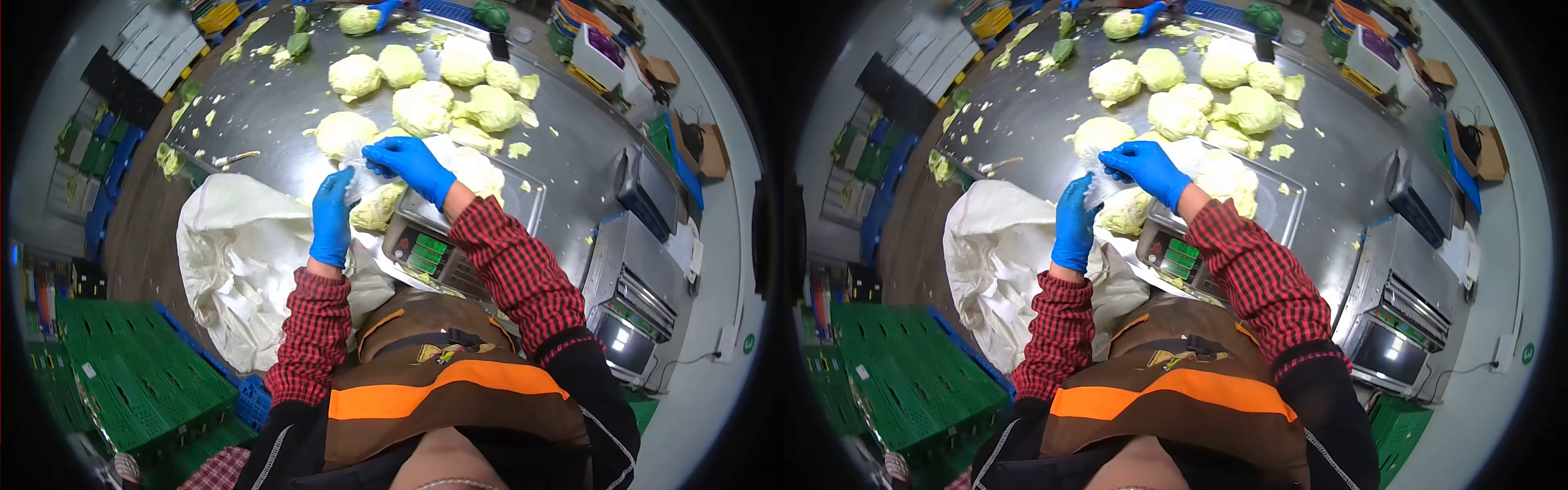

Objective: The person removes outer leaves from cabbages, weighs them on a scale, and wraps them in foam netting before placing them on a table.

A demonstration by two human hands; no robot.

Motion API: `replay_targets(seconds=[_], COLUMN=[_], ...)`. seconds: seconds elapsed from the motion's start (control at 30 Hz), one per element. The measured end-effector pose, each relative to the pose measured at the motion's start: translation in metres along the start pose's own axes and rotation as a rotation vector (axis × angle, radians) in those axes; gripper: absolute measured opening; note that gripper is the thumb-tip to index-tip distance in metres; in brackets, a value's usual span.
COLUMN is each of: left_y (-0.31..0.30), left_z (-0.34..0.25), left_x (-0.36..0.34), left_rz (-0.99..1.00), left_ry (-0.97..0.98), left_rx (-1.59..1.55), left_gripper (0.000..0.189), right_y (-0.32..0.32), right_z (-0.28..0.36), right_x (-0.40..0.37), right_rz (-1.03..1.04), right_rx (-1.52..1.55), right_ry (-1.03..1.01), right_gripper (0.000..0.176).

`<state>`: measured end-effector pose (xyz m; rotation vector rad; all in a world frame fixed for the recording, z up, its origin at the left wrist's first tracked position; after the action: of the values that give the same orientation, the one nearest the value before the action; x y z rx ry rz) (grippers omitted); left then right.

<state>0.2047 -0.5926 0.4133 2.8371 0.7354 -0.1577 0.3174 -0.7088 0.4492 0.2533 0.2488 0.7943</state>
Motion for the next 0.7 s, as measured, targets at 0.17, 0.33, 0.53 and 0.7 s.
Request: replay_targets(seconds=[0.17,0.33,0.53,0.7], left_y=[-0.098,-0.119,-0.039,0.037], left_z=[0.020,-0.012,-0.069,-0.087], left_x=[0.039,0.031,0.021,-0.012], left_rz=[-0.183,-0.440,-0.387,0.147], left_ry=[-0.079,0.163,0.335,0.325], left_rx=[-0.900,-0.458,-0.162,0.270], left_gripper=[0.017,0.013,0.011,0.017], right_y=[0.028,0.058,0.094,0.027], right_z=[-0.011,0.011,0.021,-0.009], right_x=[0.054,0.043,0.006,0.014], right_rz=[0.252,0.071,0.157,0.203], right_rx=[-0.231,-0.250,-0.510,-0.889], right_ry=[-0.058,-0.388,-0.871,-0.766], right_gripper=[0.027,0.023,0.013,0.029])
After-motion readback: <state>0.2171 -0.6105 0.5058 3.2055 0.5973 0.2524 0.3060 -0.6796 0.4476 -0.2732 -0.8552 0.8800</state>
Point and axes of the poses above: each hand's wrist, its own x-axis towards the middle knuckle, its own y-axis out of the palm, z = x × y, the point moved 5 cm from there along x, towards the middle knuckle, and after that the axes turned 12 degrees about x, right-handed, at the moved point
